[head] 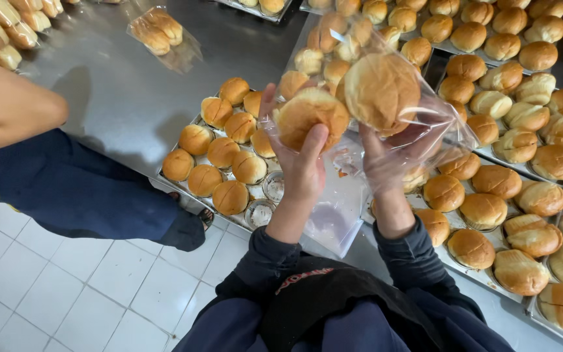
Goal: The person picks up bread rolls from a tray and places them into plastic bags by hand.
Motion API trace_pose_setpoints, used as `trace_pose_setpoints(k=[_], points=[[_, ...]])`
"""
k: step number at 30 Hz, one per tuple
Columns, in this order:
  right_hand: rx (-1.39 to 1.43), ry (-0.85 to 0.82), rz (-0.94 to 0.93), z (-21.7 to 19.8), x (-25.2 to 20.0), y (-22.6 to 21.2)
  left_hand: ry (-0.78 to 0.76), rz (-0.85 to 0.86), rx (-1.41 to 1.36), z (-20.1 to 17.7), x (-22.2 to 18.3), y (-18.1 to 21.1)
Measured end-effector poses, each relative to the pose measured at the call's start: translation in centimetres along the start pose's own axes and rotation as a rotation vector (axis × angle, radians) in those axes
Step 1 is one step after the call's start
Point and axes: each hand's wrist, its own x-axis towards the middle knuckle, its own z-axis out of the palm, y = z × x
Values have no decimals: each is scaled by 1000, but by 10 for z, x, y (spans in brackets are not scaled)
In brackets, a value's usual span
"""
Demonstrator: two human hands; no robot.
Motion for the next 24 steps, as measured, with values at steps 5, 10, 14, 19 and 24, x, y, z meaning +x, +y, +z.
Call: trace_pose_setpoints(k=[5,10,14,19,24], points=[[385,-107,101,-12,8,-9,-99,-91,2,-31,8,15],[350,-506,300,-48,51,-47,-530,-265,504,-15,34,117],[549,-453,-189,-48,19,-18,-727,-322,624,6,33,121],[327,-890,-247,-67,46,-44,-820,-466,466,6,37,119],[151,-1206,-545,-80,72,-40,-723,-310,252,-4,27,106]])
